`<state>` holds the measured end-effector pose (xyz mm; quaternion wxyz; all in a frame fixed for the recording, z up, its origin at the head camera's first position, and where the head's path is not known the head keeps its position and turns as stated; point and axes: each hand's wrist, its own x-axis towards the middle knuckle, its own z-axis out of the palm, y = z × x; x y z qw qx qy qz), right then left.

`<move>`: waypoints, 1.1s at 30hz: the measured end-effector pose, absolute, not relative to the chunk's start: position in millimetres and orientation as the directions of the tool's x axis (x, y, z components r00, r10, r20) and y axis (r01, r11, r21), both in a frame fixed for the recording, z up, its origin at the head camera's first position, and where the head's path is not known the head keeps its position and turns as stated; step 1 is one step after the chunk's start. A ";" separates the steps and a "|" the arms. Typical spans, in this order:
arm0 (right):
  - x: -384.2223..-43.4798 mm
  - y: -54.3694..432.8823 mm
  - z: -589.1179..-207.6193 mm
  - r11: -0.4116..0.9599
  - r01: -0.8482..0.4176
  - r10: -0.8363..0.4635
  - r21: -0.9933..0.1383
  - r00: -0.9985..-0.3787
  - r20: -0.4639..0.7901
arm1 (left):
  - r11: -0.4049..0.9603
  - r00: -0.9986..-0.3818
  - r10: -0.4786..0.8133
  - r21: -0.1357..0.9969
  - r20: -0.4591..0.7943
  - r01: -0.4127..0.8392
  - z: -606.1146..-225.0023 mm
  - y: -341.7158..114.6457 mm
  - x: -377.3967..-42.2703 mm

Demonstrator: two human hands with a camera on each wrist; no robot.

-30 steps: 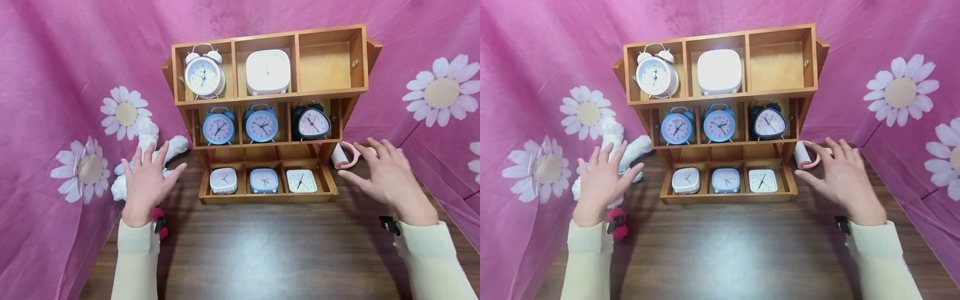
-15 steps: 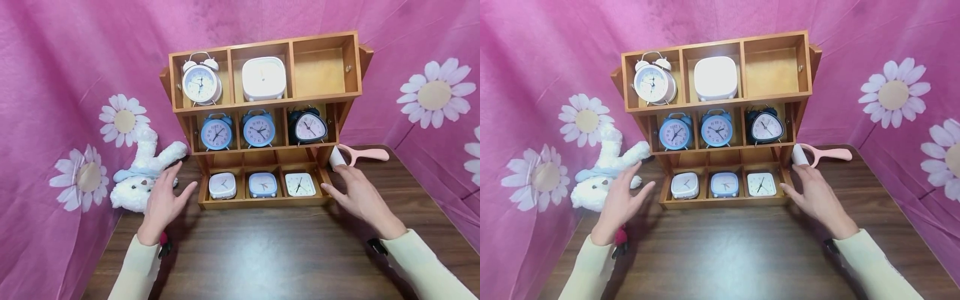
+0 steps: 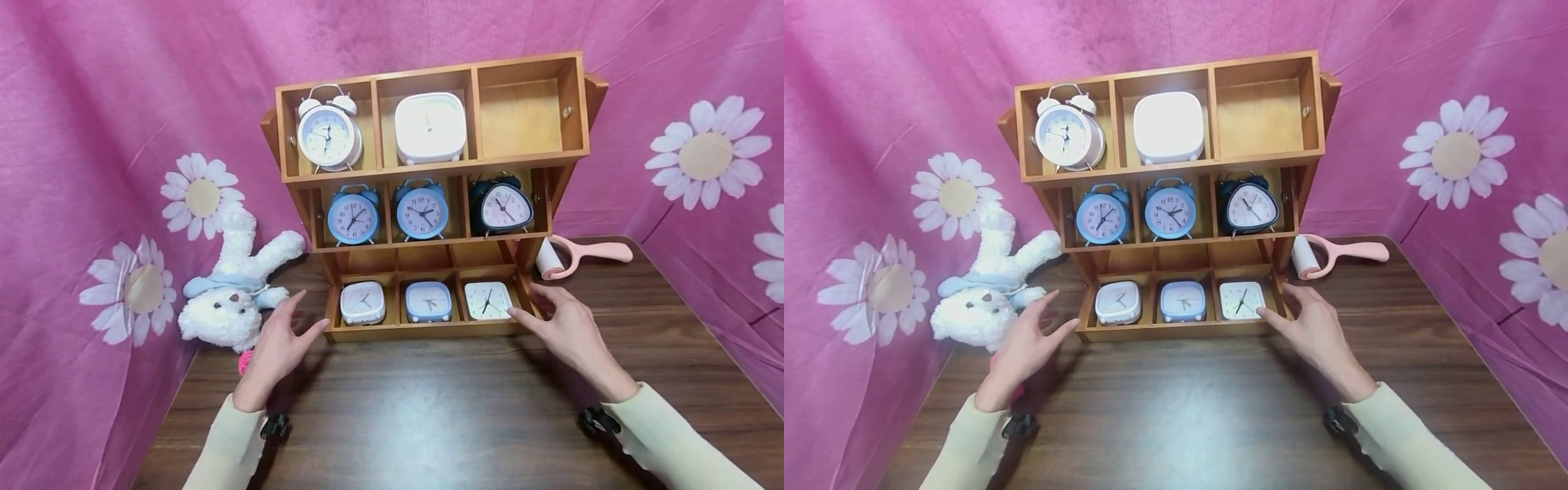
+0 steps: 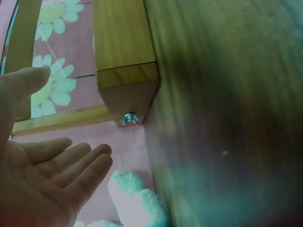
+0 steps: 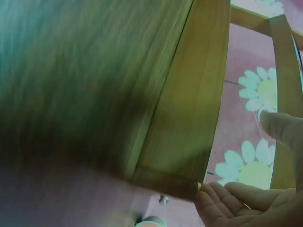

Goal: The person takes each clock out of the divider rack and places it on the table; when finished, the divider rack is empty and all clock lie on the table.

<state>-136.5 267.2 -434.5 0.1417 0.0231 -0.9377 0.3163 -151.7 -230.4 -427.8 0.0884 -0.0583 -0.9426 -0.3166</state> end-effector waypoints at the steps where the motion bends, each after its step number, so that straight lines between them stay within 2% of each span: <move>1: -136.2 265.6 -434.7 0.795 -0.125 0.048 -0.593 -0.962 0.267 | 0.795 -0.982 0.054 0.587 0.183 0.153 -429.1 -229.9 -151.8; 7: -132.7 256.5 -435.7 0.760 -0.077 0.090 -0.645 -0.971 0.222 | 0.804 -0.994 0.042 0.588 0.101 0.093 -436.4 -226.9 -154.3; 15: -135.7 242.0 -434.7 0.726 -0.063 0.125 -0.685 -0.967 0.222 | 0.740 -0.998 0.040 0.670 0.042 0.058 -441.0 -224.2 -157.5; 21: -140.2 231.7 -434.6 0.736 -0.020 0.136 -0.677 -0.975 0.177 | 0.733 -0.999 0.031 0.680 -0.008 0.017 -443.8 -223.0 -157.1; 33: -158.3 216.8 -433.8 0.763 0.056 0.123 -0.644 -0.991 0.060 | 0.730 -0.999 0.050 0.682 0.002 0.038 -449.1 -219.0 -160.2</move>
